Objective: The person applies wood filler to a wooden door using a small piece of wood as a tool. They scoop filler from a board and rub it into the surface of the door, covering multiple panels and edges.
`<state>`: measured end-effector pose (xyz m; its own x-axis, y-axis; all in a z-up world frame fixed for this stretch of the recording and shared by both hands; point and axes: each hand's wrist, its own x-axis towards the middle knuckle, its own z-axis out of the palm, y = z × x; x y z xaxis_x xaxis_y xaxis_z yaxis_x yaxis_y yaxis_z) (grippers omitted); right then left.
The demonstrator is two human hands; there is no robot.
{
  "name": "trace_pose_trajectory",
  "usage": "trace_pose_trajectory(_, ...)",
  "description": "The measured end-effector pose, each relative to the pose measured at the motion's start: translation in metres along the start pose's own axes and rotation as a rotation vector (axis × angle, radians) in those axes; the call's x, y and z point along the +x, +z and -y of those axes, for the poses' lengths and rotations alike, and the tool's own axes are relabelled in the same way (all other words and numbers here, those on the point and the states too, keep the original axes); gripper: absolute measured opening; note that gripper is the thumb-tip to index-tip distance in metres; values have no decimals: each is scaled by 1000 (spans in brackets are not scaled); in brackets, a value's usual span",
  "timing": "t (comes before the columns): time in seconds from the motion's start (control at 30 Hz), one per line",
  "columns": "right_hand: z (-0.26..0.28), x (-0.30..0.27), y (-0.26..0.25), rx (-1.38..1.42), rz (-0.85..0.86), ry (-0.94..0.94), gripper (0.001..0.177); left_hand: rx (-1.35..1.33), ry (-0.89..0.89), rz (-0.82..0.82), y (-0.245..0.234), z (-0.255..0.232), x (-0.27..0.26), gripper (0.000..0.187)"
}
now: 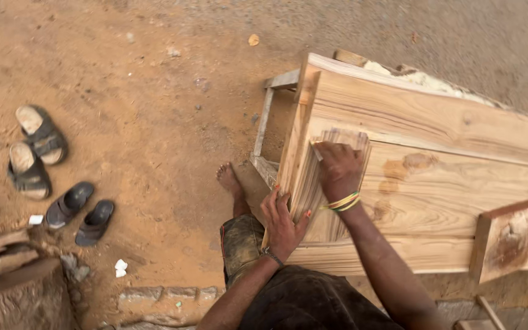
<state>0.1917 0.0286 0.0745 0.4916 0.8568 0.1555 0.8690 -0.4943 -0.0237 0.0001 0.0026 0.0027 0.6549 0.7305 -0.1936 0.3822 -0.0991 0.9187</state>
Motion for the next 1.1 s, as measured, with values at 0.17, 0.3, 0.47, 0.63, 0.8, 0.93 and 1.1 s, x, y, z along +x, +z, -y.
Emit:
trace_pose_trajectory(0.17, -99, -6, -17, 146, -111, 346, 12, -9, 29, -29, 6, 5, 2, 68)
trace_pose_trajectory(0.3, -163, -16, -13, 64, -86, 418, 11, -12, 50, -1, 4, 12, -5, 69)
trace_pose_trajectory(0.47, -151, -7, 18, -55, -63, 367, 10, 13, 79, 28, 3, 17, -3, 69)
trace_pose_trajectory(0.63, -72, 18, 41, -163, 99, 396, 8, 13, 79, 85, 4, 20, -1, 71)
trace_pose_trajectory(0.8, -10, 44, 33, -102, 56, 274, 13, 21, 96, 80, 1, 19, 0, 71)
trace_pose_trajectory(0.93, 17, 52, 28, 2, 26, 230, 17, 33, 86, 60, 1, 18, -2, 71)
trace_pose_trajectory(1.1, 28, 57, 20, 60, 50, 212, 17, 6, 65, 79, -1, 15, 2, 71)
